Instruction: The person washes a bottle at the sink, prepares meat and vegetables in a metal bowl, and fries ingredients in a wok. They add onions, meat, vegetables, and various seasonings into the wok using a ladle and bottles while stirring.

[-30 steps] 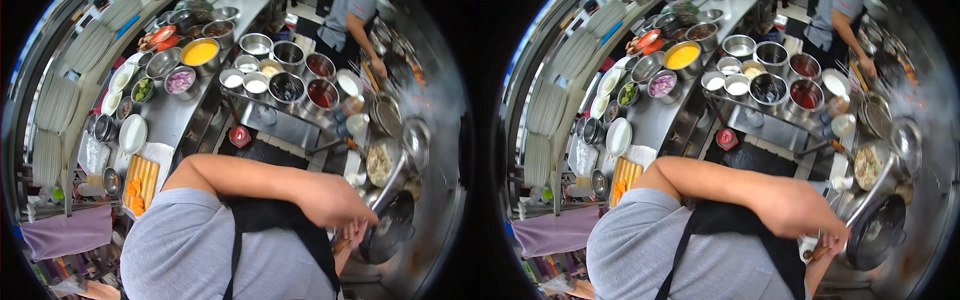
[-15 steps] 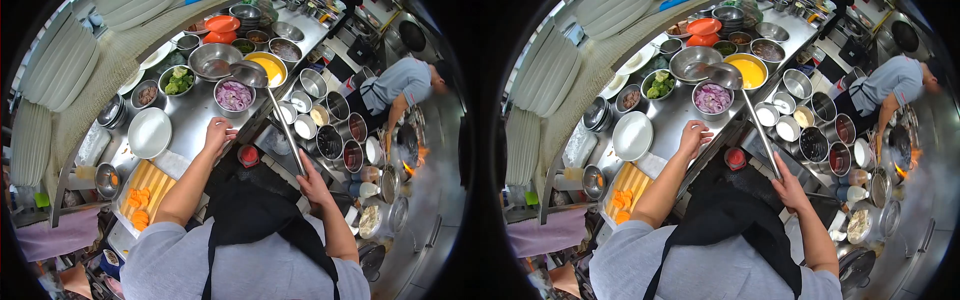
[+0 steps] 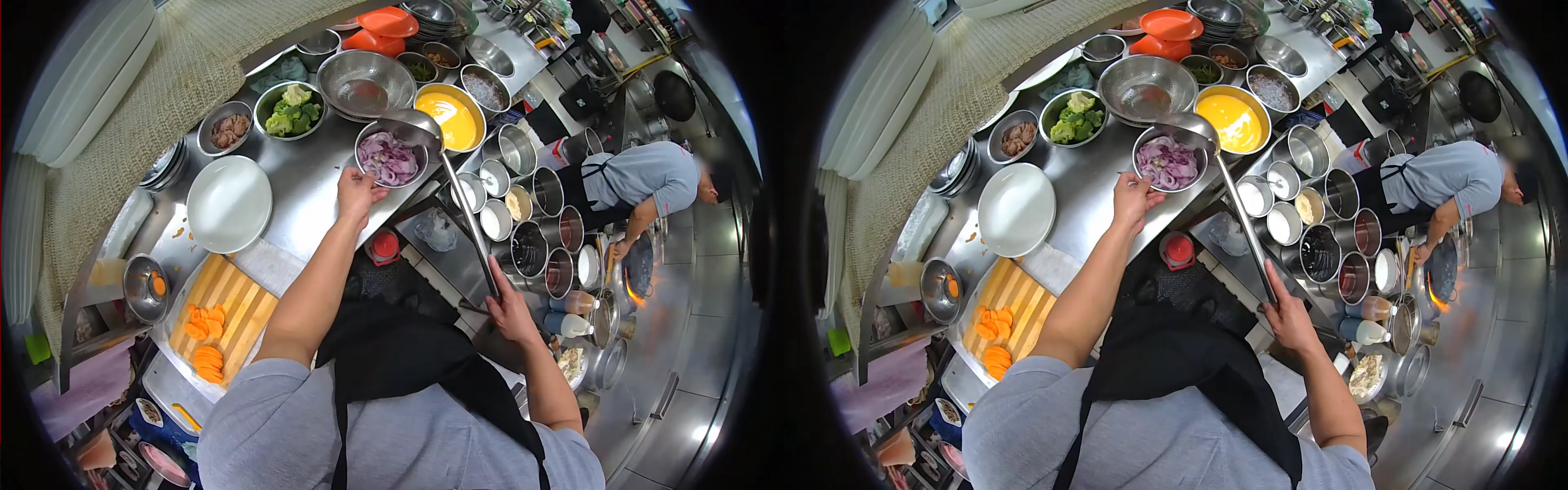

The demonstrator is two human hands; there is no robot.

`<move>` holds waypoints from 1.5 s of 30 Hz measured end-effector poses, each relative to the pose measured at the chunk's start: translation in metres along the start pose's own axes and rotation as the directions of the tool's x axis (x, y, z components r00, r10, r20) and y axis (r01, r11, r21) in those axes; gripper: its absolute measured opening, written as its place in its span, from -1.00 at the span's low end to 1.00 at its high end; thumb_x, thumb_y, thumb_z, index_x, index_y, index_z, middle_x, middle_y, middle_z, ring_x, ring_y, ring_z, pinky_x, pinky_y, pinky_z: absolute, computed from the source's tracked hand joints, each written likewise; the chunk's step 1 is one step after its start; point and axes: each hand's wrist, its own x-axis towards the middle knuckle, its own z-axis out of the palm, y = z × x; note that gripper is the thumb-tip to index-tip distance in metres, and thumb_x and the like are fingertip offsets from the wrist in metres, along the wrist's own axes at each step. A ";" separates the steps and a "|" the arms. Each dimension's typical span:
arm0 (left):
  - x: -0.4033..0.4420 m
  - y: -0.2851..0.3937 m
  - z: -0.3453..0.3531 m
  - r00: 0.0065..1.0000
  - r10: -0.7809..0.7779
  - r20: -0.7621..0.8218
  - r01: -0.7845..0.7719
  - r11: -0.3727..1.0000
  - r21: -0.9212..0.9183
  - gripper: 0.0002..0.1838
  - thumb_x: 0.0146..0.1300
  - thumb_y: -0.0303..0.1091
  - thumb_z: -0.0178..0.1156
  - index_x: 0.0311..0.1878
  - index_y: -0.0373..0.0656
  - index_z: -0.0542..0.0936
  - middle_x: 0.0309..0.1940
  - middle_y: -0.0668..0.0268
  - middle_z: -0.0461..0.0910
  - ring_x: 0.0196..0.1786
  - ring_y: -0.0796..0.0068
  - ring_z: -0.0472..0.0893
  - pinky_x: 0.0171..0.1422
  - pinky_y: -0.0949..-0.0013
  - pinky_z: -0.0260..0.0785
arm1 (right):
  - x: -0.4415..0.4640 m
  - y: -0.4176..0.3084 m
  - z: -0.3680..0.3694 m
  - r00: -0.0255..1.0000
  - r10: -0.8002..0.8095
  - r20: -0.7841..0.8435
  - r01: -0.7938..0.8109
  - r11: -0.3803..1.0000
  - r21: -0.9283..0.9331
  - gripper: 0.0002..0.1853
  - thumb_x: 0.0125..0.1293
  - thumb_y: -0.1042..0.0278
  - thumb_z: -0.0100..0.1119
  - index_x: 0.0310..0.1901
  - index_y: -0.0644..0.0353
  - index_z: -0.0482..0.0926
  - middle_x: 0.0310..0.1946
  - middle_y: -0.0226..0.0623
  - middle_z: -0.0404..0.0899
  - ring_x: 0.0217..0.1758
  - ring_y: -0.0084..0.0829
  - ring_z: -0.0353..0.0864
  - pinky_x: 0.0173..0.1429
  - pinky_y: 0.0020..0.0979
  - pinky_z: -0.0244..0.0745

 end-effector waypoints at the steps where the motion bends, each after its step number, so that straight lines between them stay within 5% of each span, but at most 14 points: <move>1: -0.001 0.002 -0.001 1.000 -0.002 0.003 0.002 1.000 0.028 -0.87 0.40 -0.47 0.04 -0.17 -0.22 0.27 -0.37 0.07 0.56 -0.36 0.25 0.67 -0.30 0.31 0.63 | 0.001 0.004 0.000 0.977 -0.183 -0.107 0.166 0.975 -0.148 -0.14 0.25 0.54 0.04 0.52 -0.19 -0.09 -0.28 0.12 0.62 -0.25 0.18 0.59 -0.14 -0.02 0.48; 6: 0.000 0.004 0.001 1.000 0.015 -0.004 -0.014 0.999 0.048 -0.87 0.39 -0.50 0.05 -0.19 -0.21 0.28 -0.38 0.10 0.54 -0.41 0.31 0.65 -0.36 0.36 0.63 | 0.009 -0.005 0.012 0.998 0.045 0.047 -0.026 0.936 -0.350 -0.11 0.22 0.55 0.05 0.52 -0.20 -0.13 -0.28 0.16 0.60 -0.20 0.21 0.58 -0.10 0.04 0.45; 8: 0.000 0.004 0.002 0.999 0.028 -0.025 -0.026 0.998 0.057 -0.87 0.37 -0.51 0.07 -0.23 -0.20 0.30 -0.40 0.16 0.52 -0.44 0.36 0.64 -0.42 0.40 0.61 | 0.004 -0.009 0.016 0.951 0.209 0.229 -0.240 0.964 0.118 -0.11 0.26 0.55 0.03 0.53 -0.26 -0.15 -0.47 -0.16 0.49 -0.51 -0.19 0.47 -0.39 -0.21 0.41; 9: -0.001 0.004 0.002 0.999 0.027 -0.034 -0.025 0.998 0.055 -0.87 0.37 -0.51 0.07 -0.23 -0.20 0.30 -0.40 0.16 0.52 -0.44 0.36 0.64 -0.42 0.40 0.61 | 0.003 -0.013 0.017 0.906 0.246 0.345 -0.362 0.872 0.329 -0.11 0.28 0.56 0.02 0.54 -0.29 -0.17 -0.57 -0.31 0.44 -0.67 -0.38 0.42 -0.53 -0.33 0.40; 10: -0.002 0.005 0.001 0.997 0.076 -0.018 -0.073 0.989 0.132 -0.87 0.36 -0.52 0.07 -0.25 -0.19 0.30 -0.41 0.18 0.52 -0.45 0.39 0.63 -0.44 0.41 0.60 | -0.001 -0.025 0.010 0.885 0.181 0.430 -0.439 0.635 0.636 -0.10 0.31 0.57 0.01 0.54 -0.35 -0.19 -0.59 -0.50 0.26 -0.69 -0.66 0.20 -0.59 -0.56 0.24; 11: -0.002 0.007 0.002 0.992 0.125 0.009 -0.124 0.970 0.209 -0.86 0.35 -0.52 0.08 -0.28 -0.19 0.30 -0.42 0.20 0.51 -0.47 0.42 0.63 -0.45 0.42 0.59 | -0.003 -0.025 0.007 0.886 0.180 0.429 -0.438 0.632 0.639 -0.10 0.31 0.57 0.01 0.54 -0.35 -0.19 -0.59 -0.50 0.26 -0.69 -0.66 0.20 -0.59 -0.56 0.24; 13: -0.007 0.021 0.012 0.987 0.154 0.036 -0.159 0.966 0.207 -0.84 0.35 -0.52 0.09 -0.30 -0.19 0.30 -0.43 0.23 0.51 -0.50 0.45 0.62 -0.49 0.44 0.57 | -0.006 -0.019 -0.003 0.860 0.080 0.504 -0.491 0.399 0.774 -0.09 0.31 0.52 0.06 0.54 -0.36 -0.21 -0.62 -0.49 0.23 -0.71 -0.65 0.21 -0.61 -0.54 0.26; 17: -0.010 0.033 0.018 0.984 0.162 0.067 -0.175 0.942 0.285 -0.83 0.33 -0.53 0.10 -0.31 -0.19 0.30 -0.47 0.25 0.49 -0.52 0.44 0.62 -0.52 0.48 0.54 | -0.008 -0.024 0.004 0.905 0.118 0.408 -0.411 0.489 0.769 -0.08 0.31 0.45 0.12 0.53 -0.37 -0.21 -0.61 -0.48 0.20 -0.72 -0.66 0.18 -0.62 -0.56 0.25; 21: -0.013 0.026 0.009 0.992 0.120 0.027 -0.123 0.963 0.238 -0.83 0.32 -0.53 0.10 -0.31 -0.19 0.29 -0.46 0.18 0.53 -0.51 0.42 0.63 -0.49 0.47 0.56 | -0.004 -0.016 0.000 0.883 -0.024 0.468 -0.450 0.235 0.862 -0.06 0.31 0.43 0.17 0.53 -0.39 -0.22 -0.58 -0.43 0.23 -0.73 -0.64 0.18 -0.63 -0.56 0.22; 29: -0.019 0.012 -0.009 0.997 0.040 -0.059 -0.035 0.995 0.088 -0.85 0.31 -0.50 0.12 -0.28 -0.17 0.31 -0.45 0.21 0.51 -0.48 0.38 0.61 -0.42 0.39 0.60 | -0.003 -0.019 -0.001 0.903 -0.046 0.426 -0.393 0.308 0.866 -0.03 0.29 0.35 0.23 0.53 -0.36 -0.24 -0.60 -0.43 0.22 -0.76 -0.63 0.18 -0.67 -0.56 0.19; 33: -0.013 0.013 -0.010 0.999 0.023 -0.039 -0.021 0.998 0.051 -0.86 0.35 -0.48 0.09 -0.26 -0.19 0.31 -0.42 0.18 0.52 -0.44 0.37 0.62 -0.36 0.37 0.62 | -0.008 -0.012 -0.003 0.923 -0.129 0.362 -0.339 0.168 0.926 -0.03 0.29 0.39 0.19 0.54 -0.34 -0.26 -0.63 -0.45 0.19 -0.77 -0.63 0.16 -0.68 -0.56 0.19; 37: -0.001 0.013 0.000 1.000 -0.020 -0.023 0.020 1.000 0.011 -0.88 0.36 -0.47 0.07 -0.19 -0.20 0.32 -0.39 0.16 0.53 -0.40 0.35 0.62 -0.29 0.35 0.63 | 0.004 -0.014 0.007 0.934 -0.025 0.356 -0.316 0.405 0.858 -0.02 0.29 0.37 0.19 0.53 -0.36 -0.27 -0.62 -0.45 0.19 -0.75 -0.64 0.17 -0.66 -0.55 0.23; 45: 0.004 0.006 0.005 0.999 -0.012 -0.033 0.012 1.000 -0.015 -0.86 0.35 -0.46 0.08 -0.20 -0.20 0.30 -0.34 0.11 0.52 -0.36 0.26 0.64 -0.29 0.31 0.64 | 0.007 -0.018 0.013 0.932 -0.125 0.340 -0.326 0.115 0.938 -0.01 0.26 0.33 0.27 0.53 -0.37 -0.23 -0.63 -0.44 0.20 -0.78 -0.65 0.17 -0.71 -0.57 0.17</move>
